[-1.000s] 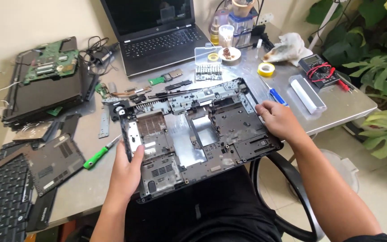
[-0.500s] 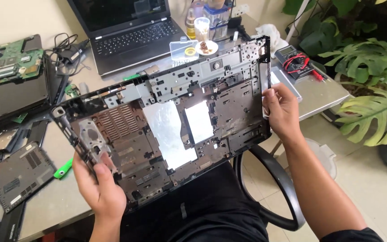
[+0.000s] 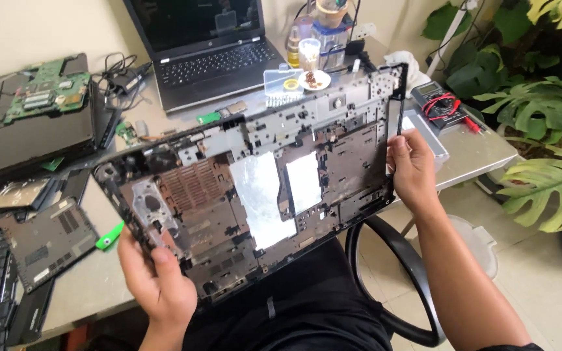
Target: The person is disassembling a laptop on a repair bench. They use a screwdriver to remove internal screws and then use their hands to carefully pry off the plastic internal frame and bezel from the main chassis.
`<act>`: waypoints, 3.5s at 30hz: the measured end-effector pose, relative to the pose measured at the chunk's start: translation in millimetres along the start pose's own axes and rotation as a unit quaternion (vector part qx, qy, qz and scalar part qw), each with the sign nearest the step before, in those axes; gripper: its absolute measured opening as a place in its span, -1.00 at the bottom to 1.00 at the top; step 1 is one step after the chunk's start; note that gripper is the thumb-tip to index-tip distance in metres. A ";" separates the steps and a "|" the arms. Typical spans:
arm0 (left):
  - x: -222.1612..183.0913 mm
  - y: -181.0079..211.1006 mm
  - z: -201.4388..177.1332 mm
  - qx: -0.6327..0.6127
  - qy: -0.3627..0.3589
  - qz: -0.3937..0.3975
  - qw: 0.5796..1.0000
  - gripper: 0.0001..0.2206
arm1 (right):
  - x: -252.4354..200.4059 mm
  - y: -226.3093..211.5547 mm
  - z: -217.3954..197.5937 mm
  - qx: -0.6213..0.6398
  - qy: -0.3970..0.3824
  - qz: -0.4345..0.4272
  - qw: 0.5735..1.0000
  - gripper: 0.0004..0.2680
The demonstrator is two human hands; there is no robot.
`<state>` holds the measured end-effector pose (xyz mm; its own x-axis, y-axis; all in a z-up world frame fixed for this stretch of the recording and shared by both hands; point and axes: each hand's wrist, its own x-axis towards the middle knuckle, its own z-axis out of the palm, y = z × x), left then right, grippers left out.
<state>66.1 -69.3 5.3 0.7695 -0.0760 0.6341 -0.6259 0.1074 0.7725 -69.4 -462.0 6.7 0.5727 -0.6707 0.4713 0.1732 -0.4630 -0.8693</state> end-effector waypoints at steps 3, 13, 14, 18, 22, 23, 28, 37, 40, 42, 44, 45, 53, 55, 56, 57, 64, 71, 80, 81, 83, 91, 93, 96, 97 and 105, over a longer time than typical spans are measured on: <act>-6.0 13.9 5.6 0.016 0.014 0.021 1.000 -0.48 | 3.1 6.2 2.6 0.016 -0.033 0.010 0.999 -0.81; -55.0 62.3 20.6 0.054 0.063 0.031 0.996 -0.37 | 13.9 0.5 9.8 -0.037 -0.015 0.058 0.998 -0.81; -55.3 73.5 22.3 0.079 0.062 -0.007 0.995 -0.34 | 16.2 3.4 9.7 -0.022 -0.016 0.061 0.998 -0.82; -66.7 81.2 19.2 0.149 0.066 -0.074 0.984 -0.30 | 19.4 11.7 9.7 0.005 -0.021 0.054 0.998 -0.80; -50.3 76.6 22.2 0.081 0.058 -0.057 0.993 -0.31 | 19.0 9.4 11.6 -0.008 -0.022 0.055 0.998 -0.80; -44.1 71.3 22.8 0.063 0.067 -0.018 0.996 -0.34 | 19.3 11.0 12.3 0.011 -0.020 0.062 0.998 -0.81; -4.6 38.4 14.3 -0.018 0.029 -0.088 0.996 -0.46 | 14.2 -29.7 7.3 -0.062 -0.030 0.118 0.991 -0.83; 47.1 -27.1 -7.7 0.052 0.004 -0.402 0.914 -0.27 | 16.1 -69.6 -17.4 -0.198 -0.182 0.160 0.950 -0.66; 70.3 10.3 -2.3 -0.050 0.033 -0.508 0.859 -0.67 | 19.2 -60.1 -21.7 -0.046 -0.158 0.148 0.975 -0.78; 82.0 39.7 8.2 -0.114 0.078 -0.595 0.792 -0.57 | 12.6 -61.9 -17.3 0.165 -0.112 0.148 0.969 -0.81; 75.5 32.1 5.6 -0.223 0.060 -0.558 0.797 -0.73 | 6.5 -91.5 0.5 0.206 -0.031 0.260 0.943 -0.84; 73.7 28.5 5.5 -0.330 0.038 -0.511 0.793 -0.89 | 4.9 -107.0 8.9 0.243 0.055 0.361 0.899 -0.85; 82.0 51.4 2.1 -0.423 0.005 -0.493 0.761 -0.16 | 25.7 -68.4 15.0 0.426 0.025 0.393 0.814 -0.82; 82.3 58.0 2.6 -0.379 0.034 -0.510 0.772 -0.17 | 29.4 -56.2 13.9 0.428 0.035 0.395 0.812 -0.83; 79.8 60.2 0.4 -0.418 0.003 -0.481 0.771 -0.19 | 31.2 -45.9 11.0 0.449 0.010 0.393 0.803 -0.82; 77.3 62.1 -1.9 -0.457 -0.028 -0.451 0.766 -0.20 | 32.8 -35.4 8.2 0.469 -0.014 0.390 0.792 -0.79; 51.3 147.7 7.3 -0.606 -0.106 -0.299 0.730 -0.08 | 43.3 -43.5 46.1 0.427 0.055 0.483 0.763 -0.88; 46.5 169.6 14.6 -0.518 -0.098 -0.282 0.802 -0.02 | 58.4 -24.9 58.3 0.500 0.030 0.401 0.767 -0.83; 40.7 160.5 18.3 -0.464 -0.081 -0.267 0.841 -0.03 | 64.7 -20.9 25.4 0.580 0.020 0.285 0.763 -0.67; 40.8 156.8 17.5 -0.479 -0.077 -0.274 0.831 -0.01 | 62.8 -23.0 22.4 0.588 0.017 0.273 0.761 -0.65; 44.0 135.0 11.3 -0.512 -0.096 -0.254 0.815 -0.06 | 57.2 -29.2 19.1 0.604 0.008 0.252 0.756 -0.62; 78.7 -7.4 -6.4 -0.406 -0.129 -0.266 0.865 -0.04 | 9.0 -72.0 25.1 0.667 -0.039 0.183 0.721 -0.47; 87.1 5.0 1.4 -0.363 -0.019 -0.445 0.818 -0.16 | -8.8 -91.0 40.1 0.687 -0.060 0.170 0.704 -0.43; 83.7 -33.5 3.4 -0.365 0.031 -0.547 0.753 -0.66 | -31.7 -112.3 44.8 0.751 -0.022 0.132 0.647 -0.38; 88.3 -26.6 2.9 -0.363 0.038 -0.544 0.755 -0.66 | -30.5 -112.3 44.8 0.753 -0.027 0.136 0.644 -0.38; 78.3 -33.4 10.6 -0.112 -0.075 -0.438 0.889 -0.31 | 22.6 42.0 -2.7 0.196 -0.070 0.246 0.947 -0.59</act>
<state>145.9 -89.3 29.5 0.9130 -0.3570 -0.1973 0.2598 0.1360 0.9560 -51.3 -498.1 -18.7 0.7566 -0.6538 -0.0060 0.1263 0.1551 -0.9798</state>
